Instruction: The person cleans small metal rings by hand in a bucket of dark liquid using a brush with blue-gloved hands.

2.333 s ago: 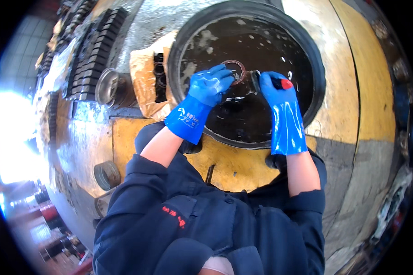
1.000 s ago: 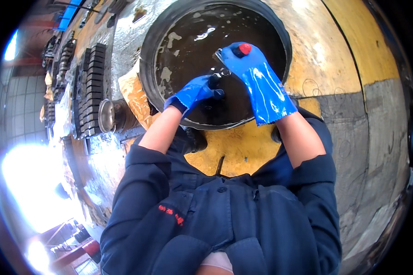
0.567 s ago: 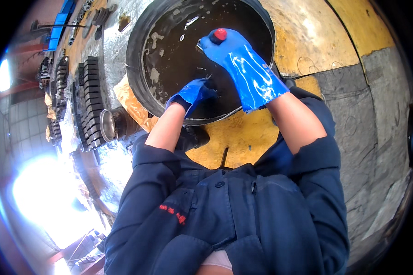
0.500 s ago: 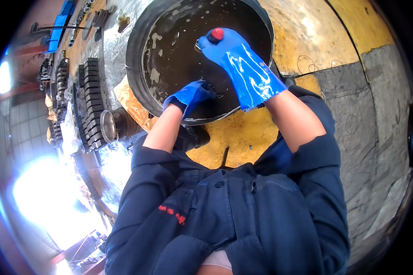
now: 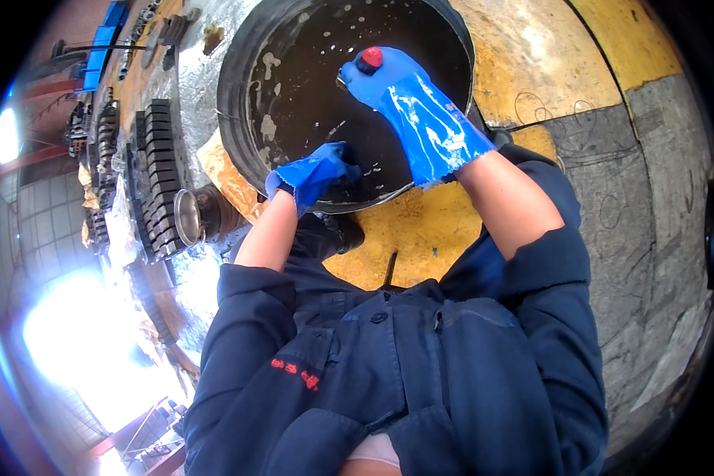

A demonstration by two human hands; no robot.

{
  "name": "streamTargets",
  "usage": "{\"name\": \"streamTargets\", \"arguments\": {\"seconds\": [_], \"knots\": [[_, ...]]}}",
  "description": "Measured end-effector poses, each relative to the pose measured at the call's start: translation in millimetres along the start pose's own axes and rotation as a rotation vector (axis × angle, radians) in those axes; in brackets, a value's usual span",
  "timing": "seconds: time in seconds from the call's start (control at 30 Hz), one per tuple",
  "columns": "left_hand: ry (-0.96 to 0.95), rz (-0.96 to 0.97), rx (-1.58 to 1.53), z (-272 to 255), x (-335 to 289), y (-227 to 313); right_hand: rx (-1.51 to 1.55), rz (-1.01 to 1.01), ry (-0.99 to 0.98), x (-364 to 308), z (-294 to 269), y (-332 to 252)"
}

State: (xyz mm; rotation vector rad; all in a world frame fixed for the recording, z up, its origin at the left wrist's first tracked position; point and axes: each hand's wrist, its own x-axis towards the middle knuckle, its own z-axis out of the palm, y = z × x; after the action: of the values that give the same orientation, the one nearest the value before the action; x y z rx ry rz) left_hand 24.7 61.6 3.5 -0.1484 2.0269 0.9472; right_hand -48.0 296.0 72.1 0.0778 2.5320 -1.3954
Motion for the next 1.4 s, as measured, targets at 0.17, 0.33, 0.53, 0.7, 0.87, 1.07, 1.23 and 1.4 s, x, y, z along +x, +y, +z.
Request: {"name": "streamTargets", "arguments": {"seconds": [0.17, 0.33, 0.53, 0.7, 0.87, 1.07, 1.23, 1.4], "knots": [[-0.046, 0.043, -0.163, -7.6, 3.8, -24.6, -0.010, 0.030, -0.046, -2.8, 0.0, -6.6], [-0.196, 0.026, -0.534, -21.4, 9.1, -47.4, -0.045, -0.009, -0.022, -0.4, -0.6, -2.1], [-0.073, 0.013, -0.017, 3.9, 4.1, -27.7, -0.045, 0.016, -0.055, -0.2, 6.9, 4.7], [0.077, 0.190, 0.684, 18.5, 6.0, -25.9, -0.092, 0.023, -0.070, -4.8, 1.9, 0.7], [0.171, 0.032, 0.888, 2.5, -7.0, -13.2, -0.227, 0.077, -0.127, -10.2, 10.6, 4.8], [0.266, -0.035, 0.235, -48.0, -33.9, -23.1, -0.329, 0.173, -0.273, 1.7, 35.6, 26.2], [0.287, 0.108, -0.521, -60.8, -64.3, -21.3, 0.122, 0.094, -0.284, 22.0, 25.8, 20.9], [0.333, 0.158, -0.561, -59.9, -69.5, -15.6, 0.463, -0.233, -0.450, 6.4, 49.7, -9.0]]}}
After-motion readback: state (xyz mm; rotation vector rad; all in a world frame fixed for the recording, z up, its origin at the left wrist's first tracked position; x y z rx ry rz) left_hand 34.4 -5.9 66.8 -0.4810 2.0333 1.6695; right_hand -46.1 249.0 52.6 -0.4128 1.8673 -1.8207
